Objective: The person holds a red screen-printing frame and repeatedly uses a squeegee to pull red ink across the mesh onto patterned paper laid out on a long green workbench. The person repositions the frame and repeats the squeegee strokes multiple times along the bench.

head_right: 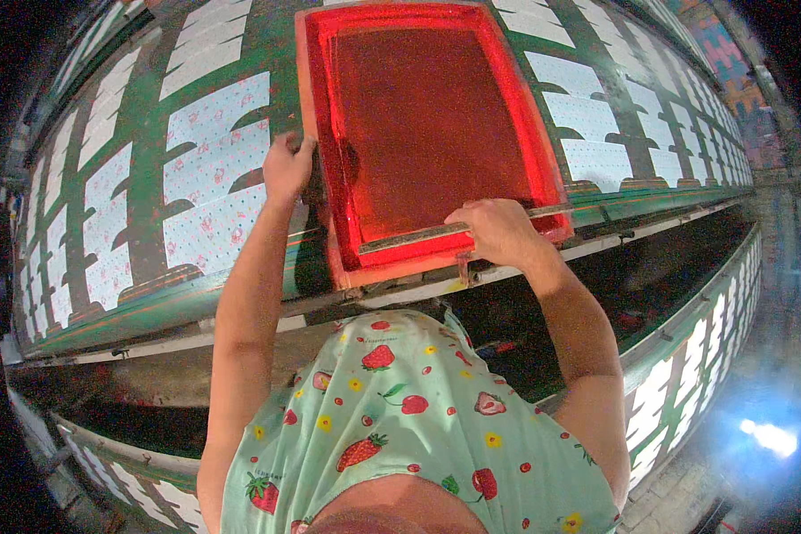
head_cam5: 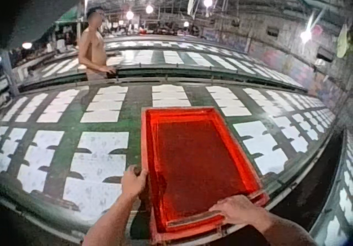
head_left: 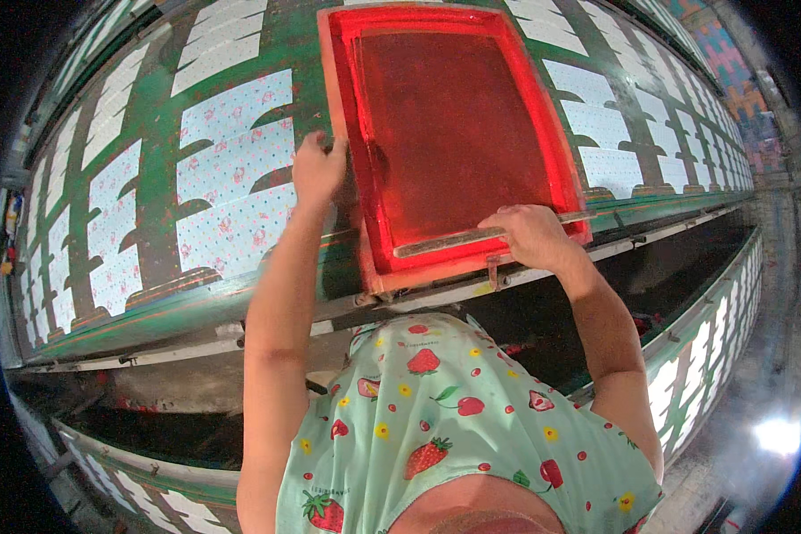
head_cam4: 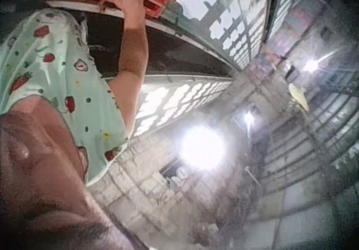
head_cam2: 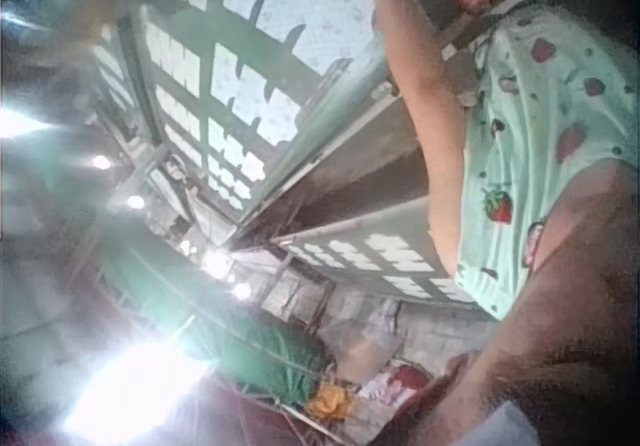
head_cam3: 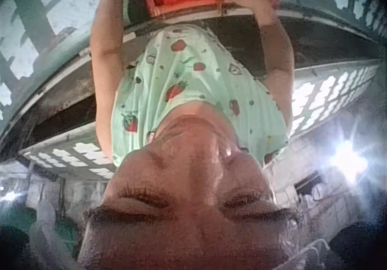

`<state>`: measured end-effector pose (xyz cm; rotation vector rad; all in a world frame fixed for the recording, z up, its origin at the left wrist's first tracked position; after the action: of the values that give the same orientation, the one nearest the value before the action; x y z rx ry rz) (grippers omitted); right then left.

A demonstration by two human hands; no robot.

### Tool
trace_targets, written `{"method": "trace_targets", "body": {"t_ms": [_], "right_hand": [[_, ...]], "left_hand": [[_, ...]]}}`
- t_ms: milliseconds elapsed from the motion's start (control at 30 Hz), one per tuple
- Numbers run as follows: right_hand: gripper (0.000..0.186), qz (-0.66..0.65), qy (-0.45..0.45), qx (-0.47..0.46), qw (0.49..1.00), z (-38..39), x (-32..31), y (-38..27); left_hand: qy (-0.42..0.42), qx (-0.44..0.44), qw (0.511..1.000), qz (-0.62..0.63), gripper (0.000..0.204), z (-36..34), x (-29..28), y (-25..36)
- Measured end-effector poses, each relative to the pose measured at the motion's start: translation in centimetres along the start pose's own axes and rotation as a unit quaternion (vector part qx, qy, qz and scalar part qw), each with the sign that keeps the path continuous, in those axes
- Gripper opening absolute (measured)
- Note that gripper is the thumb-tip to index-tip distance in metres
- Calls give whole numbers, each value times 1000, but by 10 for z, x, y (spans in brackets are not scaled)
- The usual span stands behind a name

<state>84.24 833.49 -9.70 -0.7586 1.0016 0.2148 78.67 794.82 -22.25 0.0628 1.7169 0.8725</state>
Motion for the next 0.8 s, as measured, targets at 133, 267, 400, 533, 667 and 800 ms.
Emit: {"method": "trace_targets", "body": {"t_ms": [133, 267, 400, 533, 667, 800], "right_hand": [[43, 15, 29, -18, 999, 20, 21, -12], [49, 18, 114, -42, 992, 34, 48, -9], [58, 48, 179, -83, 979, 26, 63, 0], [61, 88, 181, -88, 976, -26, 49, 22], [65, 101, 190, -109, 970, -101, 14, 49], [57, 101, 230, -144, 957, -189, -29, 78]], "left_hand": [[86, 61, 990, -97, 42, -23, 9, 11], [151, 95, 974, -142, 39, -19, 11, 15], [130, 81, 975, -163, 38, -13, 10, 18], [139, 97, 971, -168, 38, -13, 4, 23], [130, 86, 972, -175, 39, -14, 5, 20], [146, 101, 969, -174, 37, -12, 3, 23]]}}
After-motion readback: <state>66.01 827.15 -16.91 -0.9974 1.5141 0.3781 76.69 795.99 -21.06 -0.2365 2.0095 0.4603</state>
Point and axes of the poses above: each hand's wrist, its own z-axis away from the middle knuckle, its own x-axis out of the palm, y = z × x, the point moved 5 cm from there along -z, towards the middle knuckle, and after that the axes turned 15 degrees about -z, right-handed, at the moved point
